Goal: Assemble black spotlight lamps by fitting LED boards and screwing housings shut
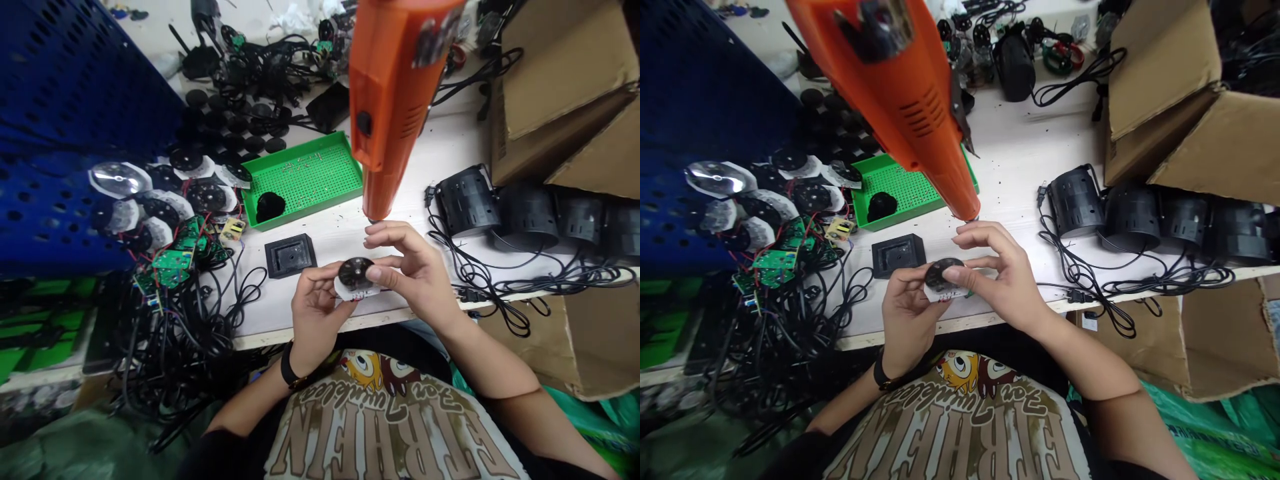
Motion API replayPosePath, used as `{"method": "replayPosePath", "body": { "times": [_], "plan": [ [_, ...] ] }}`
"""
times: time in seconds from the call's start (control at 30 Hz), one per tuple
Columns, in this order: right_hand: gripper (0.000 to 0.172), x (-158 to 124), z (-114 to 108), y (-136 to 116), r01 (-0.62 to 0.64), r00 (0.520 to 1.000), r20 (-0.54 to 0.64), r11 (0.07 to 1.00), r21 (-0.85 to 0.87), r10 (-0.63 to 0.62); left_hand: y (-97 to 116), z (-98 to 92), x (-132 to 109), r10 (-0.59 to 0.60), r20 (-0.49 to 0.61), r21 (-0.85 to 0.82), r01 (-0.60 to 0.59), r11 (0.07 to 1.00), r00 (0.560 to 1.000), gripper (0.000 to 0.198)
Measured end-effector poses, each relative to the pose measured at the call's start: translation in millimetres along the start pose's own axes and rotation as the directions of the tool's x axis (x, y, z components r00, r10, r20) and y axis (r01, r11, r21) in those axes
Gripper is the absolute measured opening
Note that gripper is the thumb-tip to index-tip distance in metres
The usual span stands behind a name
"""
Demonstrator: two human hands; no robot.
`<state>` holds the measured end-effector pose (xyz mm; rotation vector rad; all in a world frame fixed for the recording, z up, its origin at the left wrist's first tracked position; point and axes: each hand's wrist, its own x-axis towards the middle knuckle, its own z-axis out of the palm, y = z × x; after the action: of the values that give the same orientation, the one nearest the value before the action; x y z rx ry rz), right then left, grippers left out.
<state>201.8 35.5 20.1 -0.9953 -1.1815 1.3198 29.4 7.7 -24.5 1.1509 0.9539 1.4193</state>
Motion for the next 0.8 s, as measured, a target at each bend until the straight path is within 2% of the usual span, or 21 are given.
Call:
{"method": "replayPosePath", "body": {
  "times": [0.17,0.23,0.3,0.37,0.43,0.53,0.6,0.7,0.8],
  "plan": [
    [0.04,-0.2,8.2,15.3,0.041,0.987,0.161,0.99,-0.134,-0.019,1.3,-18.7,-1.4,0.003,-0.104,0.035,0.001,0.999,0.995,0.046],
    [0.032,2.9,15.8,25.2,0.051,0.981,0.194,0.973,-0.225,-0.007,4.4,-30.5,-2.8,-0.004,-0.154,0.084,0.017,0.996,0.988,0.053],
    [0.026,8.3,26.4,34.5,0.092,0.971,0.237,0.935,-0.343,-0.009,8.4,-43.4,-5.3,-0.019,-0.167,0.154,0.045,0.987,0.986,0.059],
    [0.029,15.7,39.8,41.7,0.156,0.952,0.307,0.864,-0.479,-0.002,13.3,-56.0,-8.7,-0.03,-0.143,0.248,0.065,0.967,0.989,0.061],
    [0.041,25.1,55.0,47.3,0.213,0.928,0.372,0.766,-0.607,0.037,18.3,-67.2,-12.3,-0.019,-0.099,0.367,0.054,0.929,0.995,0.06],
    [0.074,41.9,75.9,55.5,0.277,0.911,0.405,0.62,-0.734,0.072,24.0,-80.7,-15.5,0.01,-0.052,0.511,0.018,0.859,0.999,0.053],
    [0.084,51.7,83.3,61.3,0.305,0.905,0.419,0.574,-0.76,0.073,25.4,-87.0,-14.7,0.023,-0.044,0.543,0.004,0.84,0.999,0.051],
    [0.086,55.4,78.1,67.2,0.312,0.895,0.438,0.579,-0.753,0.087,23.9,-90.1,-8.4,0.04,-0.05,0.527,-0.008,0.85,0.998,0.052],
    [0.084,42.4,56.4,65.6,0.313,0.891,0.446,0.588,-0.746,0.092,19.4,-83.6,0.9,0.074,-0.029,0.504,-0.049,0.862,0.997,0.051]
  ]
}}
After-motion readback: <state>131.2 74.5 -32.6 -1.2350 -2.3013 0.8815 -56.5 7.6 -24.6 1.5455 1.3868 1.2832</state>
